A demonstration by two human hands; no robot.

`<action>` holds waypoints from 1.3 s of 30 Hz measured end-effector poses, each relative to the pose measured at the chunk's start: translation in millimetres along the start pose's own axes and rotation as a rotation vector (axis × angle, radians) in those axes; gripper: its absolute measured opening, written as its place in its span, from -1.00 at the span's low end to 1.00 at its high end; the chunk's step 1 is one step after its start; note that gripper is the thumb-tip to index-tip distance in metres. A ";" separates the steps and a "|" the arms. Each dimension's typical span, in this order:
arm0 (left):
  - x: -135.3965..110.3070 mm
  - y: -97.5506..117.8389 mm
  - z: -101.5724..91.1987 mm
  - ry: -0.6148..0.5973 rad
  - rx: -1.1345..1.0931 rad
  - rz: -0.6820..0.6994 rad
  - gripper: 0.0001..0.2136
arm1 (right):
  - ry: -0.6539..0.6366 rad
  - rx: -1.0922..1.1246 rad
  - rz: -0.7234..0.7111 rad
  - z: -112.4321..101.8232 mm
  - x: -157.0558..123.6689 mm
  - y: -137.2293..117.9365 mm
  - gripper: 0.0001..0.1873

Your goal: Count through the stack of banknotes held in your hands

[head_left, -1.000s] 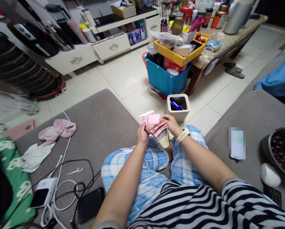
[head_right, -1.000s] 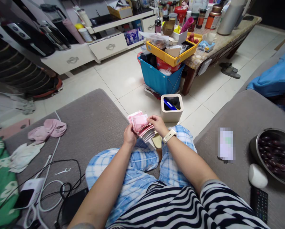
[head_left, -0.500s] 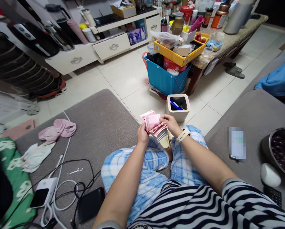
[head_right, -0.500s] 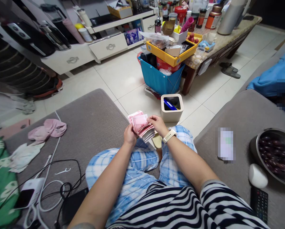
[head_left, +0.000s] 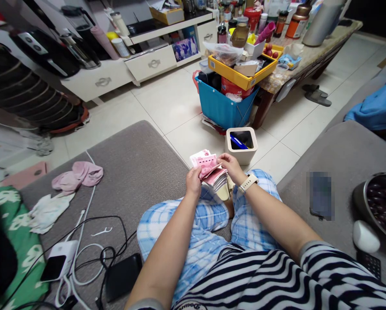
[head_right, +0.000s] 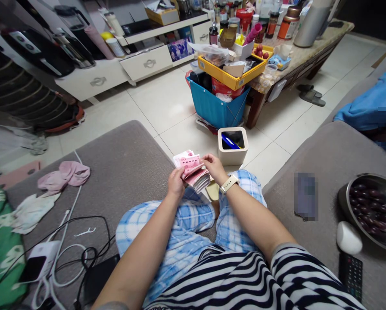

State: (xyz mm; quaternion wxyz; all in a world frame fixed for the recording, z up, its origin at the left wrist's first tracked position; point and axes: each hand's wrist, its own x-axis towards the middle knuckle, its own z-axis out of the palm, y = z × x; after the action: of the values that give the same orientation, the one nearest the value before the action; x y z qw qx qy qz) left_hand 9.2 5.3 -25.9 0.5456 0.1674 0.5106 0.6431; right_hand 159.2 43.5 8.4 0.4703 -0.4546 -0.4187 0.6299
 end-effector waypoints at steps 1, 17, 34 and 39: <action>0.1 -0.1 -0.2 -0.001 0.002 -0.003 -0.70 | 0.001 -0.001 0.006 0.1 -0.1 0.0 -0.71; 5.9 -5.0 -1.3 0.108 -0.021 0.030 -0.70 | -0.042 0.008 0.063 -0.1 -1.4 -0.6 -0.70; 7.4 -5.6 -2.0 0.090 -0.014 0.054 -0.74 | -0.050 0.011 0.056 -0.4 -1.3 -0.6 -0.67; 7.7 -5.7 -3.4 0.074 -0.003 0.057 -0.75 | -0.042 0.012 0.053 -0.1 -0.1 0.3 -0.66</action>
State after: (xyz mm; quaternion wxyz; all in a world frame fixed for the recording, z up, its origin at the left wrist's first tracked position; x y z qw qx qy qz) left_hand 6.9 9.7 -34.8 0.5078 0.1573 0.5246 0.6650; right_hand 159.2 43.4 8.0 0.4474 -0.4492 -0.4126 0.6540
